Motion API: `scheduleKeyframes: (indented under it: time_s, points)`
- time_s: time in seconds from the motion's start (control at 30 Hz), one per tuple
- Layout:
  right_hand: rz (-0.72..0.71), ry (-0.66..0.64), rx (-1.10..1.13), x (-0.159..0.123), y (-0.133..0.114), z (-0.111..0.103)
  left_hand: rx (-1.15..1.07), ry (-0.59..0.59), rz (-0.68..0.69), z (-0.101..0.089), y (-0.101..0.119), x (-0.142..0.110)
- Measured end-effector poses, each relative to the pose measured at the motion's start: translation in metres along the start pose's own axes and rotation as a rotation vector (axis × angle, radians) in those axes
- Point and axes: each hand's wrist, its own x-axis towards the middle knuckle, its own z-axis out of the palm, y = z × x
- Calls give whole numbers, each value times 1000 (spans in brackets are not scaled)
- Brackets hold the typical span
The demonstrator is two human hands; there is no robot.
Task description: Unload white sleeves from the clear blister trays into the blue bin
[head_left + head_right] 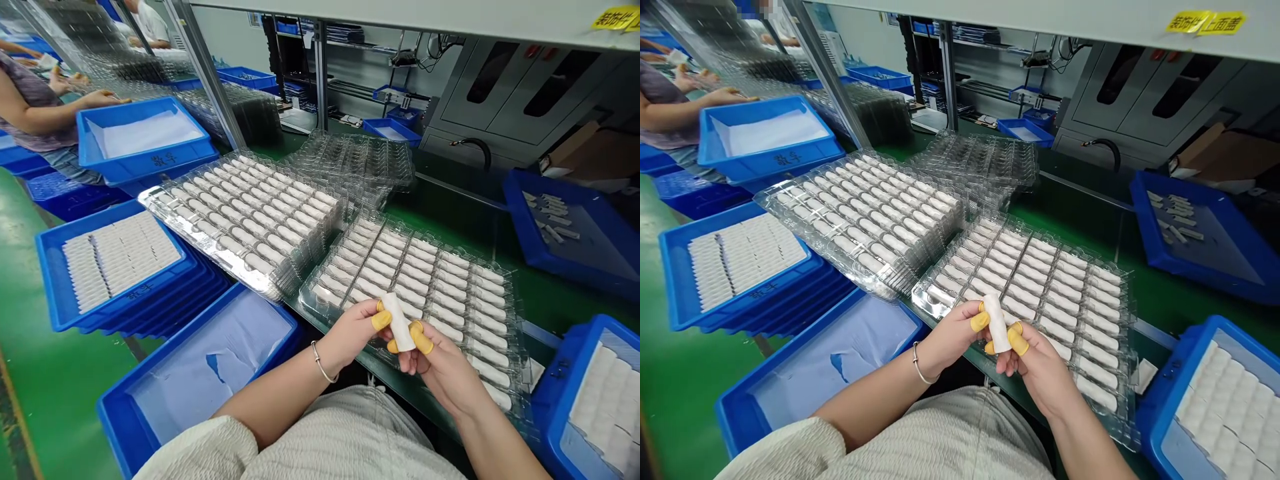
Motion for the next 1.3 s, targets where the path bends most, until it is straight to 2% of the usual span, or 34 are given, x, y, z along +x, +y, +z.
scheduleKeyframes:
  time_s: [0.23,0.53,0.67,0.83,0.93,1.03,1.1,1.2,1.3]
  points:
    - [-53,15,-114,3,5,-4,-34,87,-26,0,2,0]
    - [-194,178,-341,16,-1,-5,34,127,18,-8,-2,5]
    - [-210,236,-524,18,0,0,101,121,49,-11,-4,4]
    - [-209,251,-918,26,-9,-1,227,120,108,-18,-4,6]
    - [-274,289,-1181,53,-40,-14,161,141,110,-24,-3,9]
    - [-295,441,-1520,101,-82,-34,101,133,83,-29,-2,11]
    - [-254,490,-1807,137,-107,-47,107,104,71,-32,-1,10]
    - [-193,441,-2053,181,-131,-58,110,76,74,-36,-1,8]
    - [-177,359,-2127,209,-136,-59,106,48,66,-39,-2,7]
